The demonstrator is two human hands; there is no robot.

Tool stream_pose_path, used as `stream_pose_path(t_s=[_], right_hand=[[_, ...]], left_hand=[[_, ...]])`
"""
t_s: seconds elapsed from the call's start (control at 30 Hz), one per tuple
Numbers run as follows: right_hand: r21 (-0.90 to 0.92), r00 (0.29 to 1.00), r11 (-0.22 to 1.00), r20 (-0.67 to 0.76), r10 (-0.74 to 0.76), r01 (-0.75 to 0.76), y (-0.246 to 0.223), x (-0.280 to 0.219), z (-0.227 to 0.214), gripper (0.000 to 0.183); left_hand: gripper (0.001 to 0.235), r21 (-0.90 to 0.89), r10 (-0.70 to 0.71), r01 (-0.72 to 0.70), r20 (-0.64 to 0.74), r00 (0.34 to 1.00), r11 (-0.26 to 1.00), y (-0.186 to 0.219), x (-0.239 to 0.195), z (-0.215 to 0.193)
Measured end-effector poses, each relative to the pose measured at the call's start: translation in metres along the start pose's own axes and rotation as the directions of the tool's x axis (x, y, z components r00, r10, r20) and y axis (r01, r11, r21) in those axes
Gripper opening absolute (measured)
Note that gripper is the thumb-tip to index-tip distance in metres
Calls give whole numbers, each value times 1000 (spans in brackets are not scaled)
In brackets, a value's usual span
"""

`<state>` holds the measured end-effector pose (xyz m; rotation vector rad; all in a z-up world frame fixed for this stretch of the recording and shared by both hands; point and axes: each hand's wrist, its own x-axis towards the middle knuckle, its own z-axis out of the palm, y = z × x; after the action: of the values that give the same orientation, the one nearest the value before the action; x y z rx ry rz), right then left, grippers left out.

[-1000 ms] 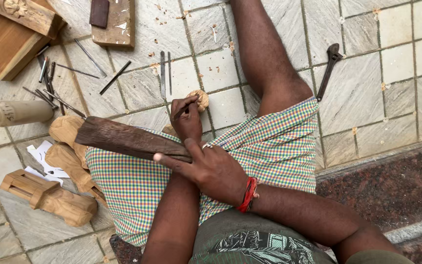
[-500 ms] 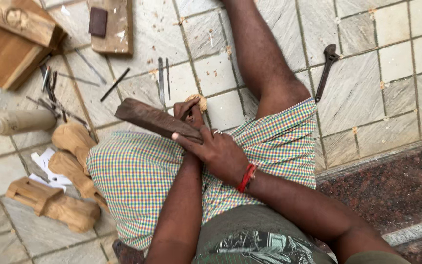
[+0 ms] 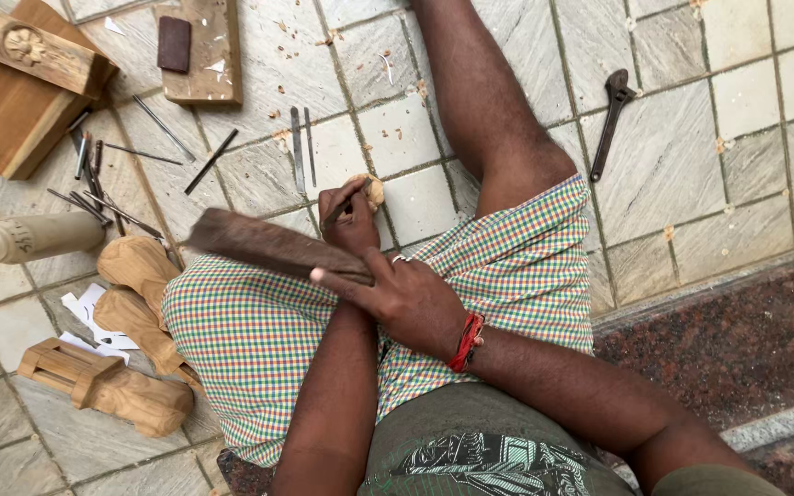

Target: The person sits on the floor and carves a small wooden piece using a chisel and a wooden mallet. They hold the wood between their feet for stability while striking the chisel to shape the object.

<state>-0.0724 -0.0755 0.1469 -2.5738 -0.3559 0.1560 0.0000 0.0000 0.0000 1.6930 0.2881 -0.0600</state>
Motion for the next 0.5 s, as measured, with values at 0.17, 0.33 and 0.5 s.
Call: stream_pose_path(t_s=[0.17, 0.33, 0.5], right_hand=[[6, 995, 995, -37, 96, -96, -4, 10, -6, 71], [165, 1000, 986, -3, -10, 10, -16, 0, -15, 73], [117, 995, 992, 85, -45, 35, -25, -1, -21, 74]], left_hand=[[12, 101, 94, -96, 31, 995, 990, 6, 6, 0], [13, -197, -130, 106, -114, 985, 975, -5, -1, -1], [14, -126, -114, 92, -182, 977, 988, -14, 2, 5]])
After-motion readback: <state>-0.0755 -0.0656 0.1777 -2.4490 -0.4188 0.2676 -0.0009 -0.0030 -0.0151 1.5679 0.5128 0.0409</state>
